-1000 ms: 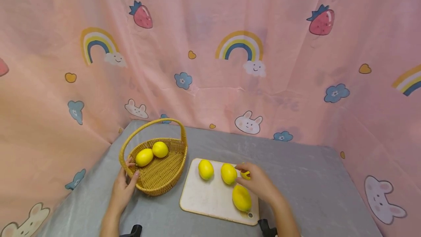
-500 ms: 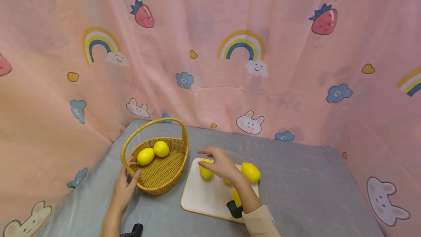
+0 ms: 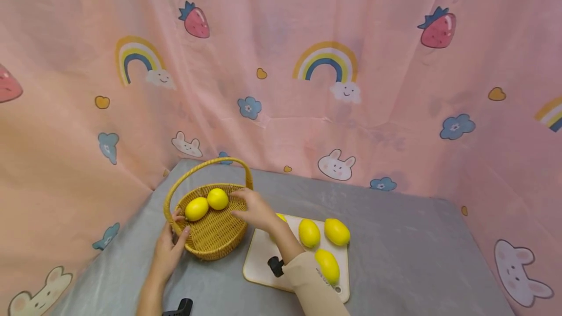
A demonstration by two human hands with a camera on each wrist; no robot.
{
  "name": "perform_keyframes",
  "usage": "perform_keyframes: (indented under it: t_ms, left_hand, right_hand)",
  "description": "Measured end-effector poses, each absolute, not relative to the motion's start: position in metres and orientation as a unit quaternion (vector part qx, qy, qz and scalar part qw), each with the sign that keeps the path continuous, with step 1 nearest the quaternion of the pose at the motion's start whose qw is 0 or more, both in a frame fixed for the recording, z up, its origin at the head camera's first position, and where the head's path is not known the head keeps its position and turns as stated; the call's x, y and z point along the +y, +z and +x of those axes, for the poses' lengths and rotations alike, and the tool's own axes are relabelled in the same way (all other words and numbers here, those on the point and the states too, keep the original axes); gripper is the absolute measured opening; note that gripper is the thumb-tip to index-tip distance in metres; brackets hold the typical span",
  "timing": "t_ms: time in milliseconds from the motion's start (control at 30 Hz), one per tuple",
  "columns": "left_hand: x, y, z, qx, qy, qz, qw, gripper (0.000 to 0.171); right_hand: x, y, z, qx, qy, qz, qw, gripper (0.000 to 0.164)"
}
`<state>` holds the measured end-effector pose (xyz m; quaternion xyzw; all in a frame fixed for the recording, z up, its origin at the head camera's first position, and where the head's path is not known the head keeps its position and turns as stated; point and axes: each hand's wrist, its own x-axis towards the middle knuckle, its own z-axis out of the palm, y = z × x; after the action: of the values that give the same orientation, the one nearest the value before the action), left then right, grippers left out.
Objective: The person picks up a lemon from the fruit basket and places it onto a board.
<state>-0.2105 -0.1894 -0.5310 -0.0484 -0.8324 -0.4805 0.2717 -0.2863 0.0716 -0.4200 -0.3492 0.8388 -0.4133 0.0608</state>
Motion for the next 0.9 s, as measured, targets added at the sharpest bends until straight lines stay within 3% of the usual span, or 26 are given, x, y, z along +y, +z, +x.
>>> perform_keyframes:
  t_ms: [433, 900]
  left_hand:
    - [-0.188, -0.530, -0.208, -0.837, -0.482, -0.032, 0.258, 0.050]
    - [-0.186, -0.527, -0.207, -0.842, -0.472, -0.027, 0.260, 0.046]
  right_hand:
    - [0.038, -0.444, -0.292, 0.859, -0.385, -0.325, 0.088, 0.058]
    - [0.016, -0.446, -0.298, 0.895, -0.285, -0.339, 0.053, 0.075]
